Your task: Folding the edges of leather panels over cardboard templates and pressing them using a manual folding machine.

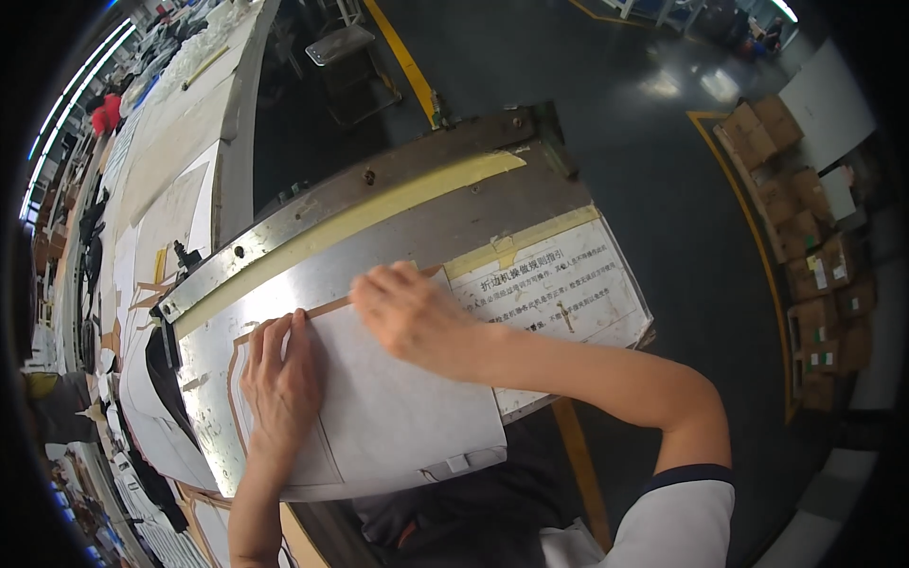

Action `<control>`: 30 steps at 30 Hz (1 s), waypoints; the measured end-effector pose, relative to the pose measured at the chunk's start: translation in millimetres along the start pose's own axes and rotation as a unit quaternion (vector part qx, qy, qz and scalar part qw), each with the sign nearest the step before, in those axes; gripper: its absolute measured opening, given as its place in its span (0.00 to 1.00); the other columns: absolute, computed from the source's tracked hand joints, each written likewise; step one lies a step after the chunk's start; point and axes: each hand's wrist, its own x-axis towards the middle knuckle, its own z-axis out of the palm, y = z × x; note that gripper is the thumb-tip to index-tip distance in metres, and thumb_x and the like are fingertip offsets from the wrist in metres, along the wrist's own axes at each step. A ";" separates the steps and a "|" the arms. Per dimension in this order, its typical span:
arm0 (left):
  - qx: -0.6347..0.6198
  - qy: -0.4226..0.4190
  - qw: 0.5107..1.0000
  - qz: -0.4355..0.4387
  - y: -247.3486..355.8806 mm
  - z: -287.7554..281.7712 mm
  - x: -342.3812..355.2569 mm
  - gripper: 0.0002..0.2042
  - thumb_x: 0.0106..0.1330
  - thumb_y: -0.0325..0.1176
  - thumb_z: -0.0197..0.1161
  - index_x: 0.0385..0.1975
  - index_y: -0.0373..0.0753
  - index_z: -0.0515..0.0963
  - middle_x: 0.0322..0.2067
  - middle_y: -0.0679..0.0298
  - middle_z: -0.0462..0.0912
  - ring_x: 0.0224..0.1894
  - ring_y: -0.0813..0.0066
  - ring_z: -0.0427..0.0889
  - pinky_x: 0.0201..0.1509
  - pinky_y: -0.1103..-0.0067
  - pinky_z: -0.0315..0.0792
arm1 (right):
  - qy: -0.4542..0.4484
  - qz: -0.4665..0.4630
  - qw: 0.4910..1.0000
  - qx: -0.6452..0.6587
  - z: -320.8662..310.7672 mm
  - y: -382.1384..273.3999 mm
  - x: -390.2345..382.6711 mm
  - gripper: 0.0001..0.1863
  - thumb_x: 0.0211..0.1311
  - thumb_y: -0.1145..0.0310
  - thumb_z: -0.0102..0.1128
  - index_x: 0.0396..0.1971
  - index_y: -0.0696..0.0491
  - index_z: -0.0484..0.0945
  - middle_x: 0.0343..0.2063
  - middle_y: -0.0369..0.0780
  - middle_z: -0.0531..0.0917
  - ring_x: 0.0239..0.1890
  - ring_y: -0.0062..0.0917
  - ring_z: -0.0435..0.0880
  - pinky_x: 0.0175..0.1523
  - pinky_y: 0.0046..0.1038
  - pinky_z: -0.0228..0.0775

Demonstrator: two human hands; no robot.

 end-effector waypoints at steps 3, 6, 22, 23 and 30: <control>0.018 -0.002 1.000 -0.011 -3.6 -5.6 -1.2 0.18 0.64 0.23 0.65 0.54 0.28 0.82 0.48 0.54 0.82 0.54 0.54 0.81 0.54 0.63 0.80 | -0.033 0.041 0.999 -0.004 -28.2 19.9 -28.6 0.18 0.53 0.78 0.65 0.45 0.68 0.81 0.46 0.47 0.80 0.51 0.36 0.78 0.56 0.37 0.72; -0.001 -0.007 0.999 -0.052 -9.7 -15.4 -11.0 0.17 0.66 0.26 0.66 0.53 0.28 0.82 0.48 0.54 0.83 0.56 0.55 0.81 0.61 0.60 0.76 | -0.038 0.048 0.998 -0.017 -45.2 27.3 -43.6 0.19 0.53 0.80 0.65 0.47 0.68 0.81 0.46 0.47 0.80 0.51 0.37 0.78 0.57 0.38 0.72; -0.425 0.227 0.641 -0.597 48.0 -34.4 -338.9 0.18 0.77 0.32 0.61 0.62 0.33 0.73 0.57 0.57 0.79 0.60 0.68 0.78 0.67 0.73 0.69 | -0.036 0.080 0.985 0.146 33.2 -58.0 61.0 0.21 0.61 0.68 0.72 0.54 0.57 0.81 0.50 0.42 0.77 0.55 0.36 0.75 0.60 0.37 0.66; -0.467 0.182 0.625 -0.599 52.8 -29.9 -342.8 0.24 0.75 0.30 0.63 0.68 0.35 0.68 0.64 0.54 0.76 0.67 0.64 0.74 0.73 0.70 0.65 | -0.037 0.072 0.986 0.149 38.7 -62.1 64.4 0.21 0.61 0.68 0.72 0.54 0.57 0.81 0.50 0.42 0.77 0.55 0.36 0.75 0.60 0.37 0.66; -0.646 0.126 0.505 -0.559 70.4 26.3 -327.6 0.26 0.70 0.31 0.70 0.65 0.35 0.70 0.59 0.56 0.79 0.64 0.66 0.76 0.69 0.70 0.66 | -0.123 0.127 0.981 0.077 48.1 -75.6 97.5 0.21 0.61 0.57 0.72 0.48 0.54 0.81 0.50 0.43 0.78 0.57 0.38 0.74 0.58 0.41 0.67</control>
